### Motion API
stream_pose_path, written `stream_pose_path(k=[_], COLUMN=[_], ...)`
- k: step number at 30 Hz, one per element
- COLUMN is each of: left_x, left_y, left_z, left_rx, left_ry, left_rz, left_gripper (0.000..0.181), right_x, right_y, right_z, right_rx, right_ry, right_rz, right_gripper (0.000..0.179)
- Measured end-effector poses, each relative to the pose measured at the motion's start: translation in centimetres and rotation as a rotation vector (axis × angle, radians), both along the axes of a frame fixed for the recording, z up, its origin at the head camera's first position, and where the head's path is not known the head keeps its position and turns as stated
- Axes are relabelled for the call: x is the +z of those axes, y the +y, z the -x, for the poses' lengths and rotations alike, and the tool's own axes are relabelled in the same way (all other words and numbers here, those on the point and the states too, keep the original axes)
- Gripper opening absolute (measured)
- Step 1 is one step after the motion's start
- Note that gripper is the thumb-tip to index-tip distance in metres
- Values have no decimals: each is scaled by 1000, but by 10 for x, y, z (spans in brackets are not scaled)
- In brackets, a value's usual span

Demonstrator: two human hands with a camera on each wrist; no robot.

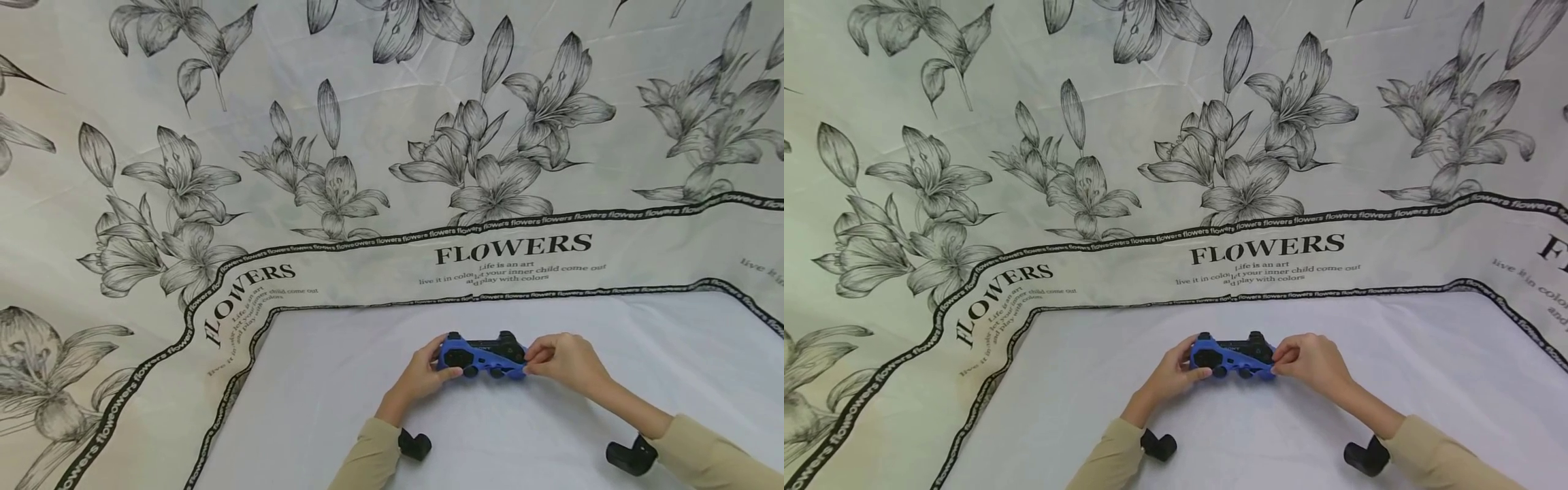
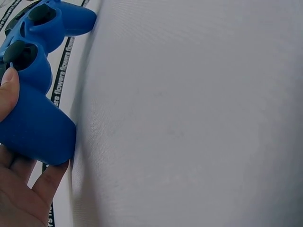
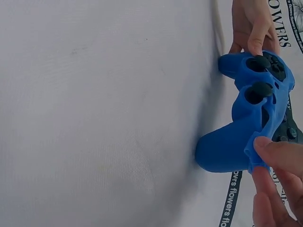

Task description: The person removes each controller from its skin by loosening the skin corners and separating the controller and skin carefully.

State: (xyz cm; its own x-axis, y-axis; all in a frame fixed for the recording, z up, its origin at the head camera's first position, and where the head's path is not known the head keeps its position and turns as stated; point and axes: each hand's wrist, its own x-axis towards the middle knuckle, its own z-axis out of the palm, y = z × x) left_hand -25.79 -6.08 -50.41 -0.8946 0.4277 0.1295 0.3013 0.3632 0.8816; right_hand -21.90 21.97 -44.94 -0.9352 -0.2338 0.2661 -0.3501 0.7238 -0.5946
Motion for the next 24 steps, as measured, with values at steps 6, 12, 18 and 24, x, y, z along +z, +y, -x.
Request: stream_pose_path(k=[6,12,18,24], left_x=[-3,-6,-3,-1], left_y=[1,1,1,2], left_z=[0,0,-4,-6], left_rx=[0,-2,11,43], left_ry=[6,16,15,59], left_rz=[-16,-33,-43,17], left_gripper=[67,67,64,65], right_x=[2,6,5,2], right_y=[3,4,1,-4], right_z=[-1,3,6,6], right_rx=[-24,-10,-44,-46], right_ry=[-31,-78,-81,-104], right_rz=[-10,-20,43,144], right_gripper=[19,26,42,53])
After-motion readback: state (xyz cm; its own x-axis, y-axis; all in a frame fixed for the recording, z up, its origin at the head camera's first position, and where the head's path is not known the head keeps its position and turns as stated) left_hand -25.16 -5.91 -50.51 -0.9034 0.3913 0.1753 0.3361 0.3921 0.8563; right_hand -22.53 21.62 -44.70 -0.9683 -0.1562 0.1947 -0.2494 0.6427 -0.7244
